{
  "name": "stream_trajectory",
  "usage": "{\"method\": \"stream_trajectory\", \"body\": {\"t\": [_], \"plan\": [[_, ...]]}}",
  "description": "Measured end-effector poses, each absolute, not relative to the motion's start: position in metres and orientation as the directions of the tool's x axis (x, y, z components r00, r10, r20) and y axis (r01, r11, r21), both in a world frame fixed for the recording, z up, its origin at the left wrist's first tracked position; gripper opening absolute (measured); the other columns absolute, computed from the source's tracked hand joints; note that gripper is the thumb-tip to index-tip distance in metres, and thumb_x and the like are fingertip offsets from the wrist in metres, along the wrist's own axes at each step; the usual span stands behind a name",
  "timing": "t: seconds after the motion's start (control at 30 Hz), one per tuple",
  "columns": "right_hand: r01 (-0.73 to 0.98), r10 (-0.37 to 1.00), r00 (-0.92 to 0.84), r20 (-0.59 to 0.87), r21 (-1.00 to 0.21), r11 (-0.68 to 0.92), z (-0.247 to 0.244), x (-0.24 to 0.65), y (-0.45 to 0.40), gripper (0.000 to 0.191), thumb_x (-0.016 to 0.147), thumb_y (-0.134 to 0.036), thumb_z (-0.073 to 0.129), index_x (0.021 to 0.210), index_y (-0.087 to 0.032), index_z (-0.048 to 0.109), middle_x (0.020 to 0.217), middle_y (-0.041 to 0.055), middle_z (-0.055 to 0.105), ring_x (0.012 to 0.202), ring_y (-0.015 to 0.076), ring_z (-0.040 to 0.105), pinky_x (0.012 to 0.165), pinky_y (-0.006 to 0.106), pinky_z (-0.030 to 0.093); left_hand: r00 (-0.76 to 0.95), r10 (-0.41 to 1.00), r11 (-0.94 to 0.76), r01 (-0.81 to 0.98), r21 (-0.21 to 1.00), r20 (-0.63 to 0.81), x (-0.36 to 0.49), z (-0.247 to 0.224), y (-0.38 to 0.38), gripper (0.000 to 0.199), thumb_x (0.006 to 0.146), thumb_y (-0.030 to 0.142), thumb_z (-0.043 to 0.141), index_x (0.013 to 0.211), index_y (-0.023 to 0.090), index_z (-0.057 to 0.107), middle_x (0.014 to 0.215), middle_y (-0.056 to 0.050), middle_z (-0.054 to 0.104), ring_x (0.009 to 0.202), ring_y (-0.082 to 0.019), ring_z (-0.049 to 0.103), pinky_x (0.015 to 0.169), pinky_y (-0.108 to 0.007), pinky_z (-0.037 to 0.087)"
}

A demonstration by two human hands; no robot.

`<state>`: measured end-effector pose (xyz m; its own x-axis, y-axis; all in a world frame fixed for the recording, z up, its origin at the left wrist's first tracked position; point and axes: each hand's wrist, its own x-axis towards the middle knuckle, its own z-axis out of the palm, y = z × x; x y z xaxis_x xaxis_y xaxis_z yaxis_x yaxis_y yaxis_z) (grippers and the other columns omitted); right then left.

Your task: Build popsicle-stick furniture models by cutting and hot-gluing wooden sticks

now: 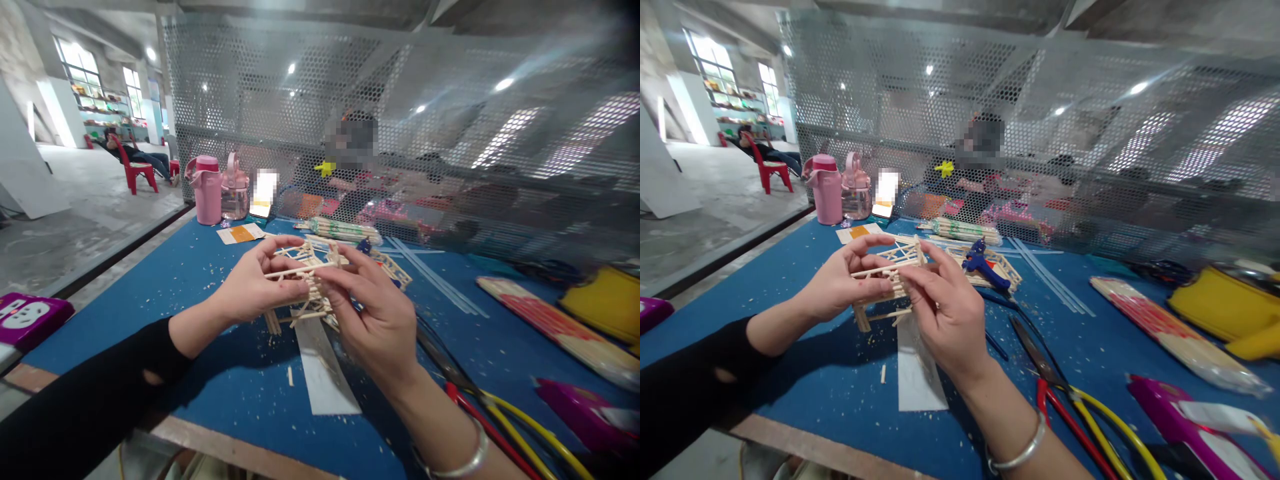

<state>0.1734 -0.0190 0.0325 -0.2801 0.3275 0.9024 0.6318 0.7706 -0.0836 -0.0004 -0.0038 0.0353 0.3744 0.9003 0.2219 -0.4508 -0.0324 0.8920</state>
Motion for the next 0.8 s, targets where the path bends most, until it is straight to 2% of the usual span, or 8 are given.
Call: {"method": "stream_trajectory", "body": {"t": [0.27, 0.57, 0.7, 0.8], "plan": [[0.639, 0.329, -0.275, 0.903, -0.084, 0.764, 0.0332, 0.1737, -0.0187, 0.016, 0.084, -0.014, 0.060, 0.094, -0.023, 0.070, 0.104, 0.0064, 0.072, 0.105, 0.0209, 0.066, 0.085, 0.038, 0.056, 0.353, 0.902, -0.066, -0.456, 0.887, 0.249, 0.0010, 0.0330, -0.0025, 0.054, 0.060, 0.009, 0.080, 0.108, 0.016, 0.055, 0.073, 0.003, 0.067, 0.063, -0.008, 0.061, 0.065, -0.022, 0.049], [0.636, 0.327, -0.271, 0.905, -0.086, 0.767, 0.0316, 0.1749, -0.0175, 0.015, 0.084, -0.014, 0.060, 0.094, -0.020, 0.070, 0.108, 0.0091, 0.071, 0.107, 0.0199, 0.065, 0.086, 0.036, 0.056, 0.296, 0.918, -0.109, -0.448, 0.887, 0.263, 0.0036, 0.0323, -0.0035, 0.049, 0.059, 0.009, 0.080, 0.102, 0.015, 0.058, 0.070, 0.005, 0.059, 0.061, -0.007, 0.057, 0.062, -0.020, 0.047], [0.644, 0.335, -0.261, 0.906, -0.095, 0.759, 0.0314, 0.1747, -0.0175, 0.016, 0.084, -0.015, 0.061, 0.094, -0.022, 0.070, 0.112, 0.0083, 0.069, 0.104, 0.0213, 0.066, 0.084, 0.039, 0.057, 0.325, 0.921, -0.052, -0.439, 0.897, 0.213, 0.0033, 0.0310, -0.0027, 0.043, 0.056, 0.011, 0.083, 0.095, 0.015, 0.065, 0.080, 0.001, 0.064, 0.071, -0.009, 0.061, 0.071, -0.024, 0.049], [0.635, 0.324, -0.268, 0.907, -0.087, 0.768, 0.0320, 0.1746, -0.0182, 0.016, 0.084, -0.014, 0.060, 0.094, -0.022, 0.070, 0.106, 0.0081, 0.071, 0.105, 0.0213, 0.066, 0.083, 0.039, 0.057, 0.380, 0.905, -0.015, -0.419, 0.908, 0.190, 0.0002, 0.0276, 0.0003, 0.035, 0.056, 0.017, 0.085, 0.088, 0.015, 0.070, 0.084, -0.001, 0.068, 0.072, -0.010, 0.061, 0.073, -0.026, 0.048]]}}
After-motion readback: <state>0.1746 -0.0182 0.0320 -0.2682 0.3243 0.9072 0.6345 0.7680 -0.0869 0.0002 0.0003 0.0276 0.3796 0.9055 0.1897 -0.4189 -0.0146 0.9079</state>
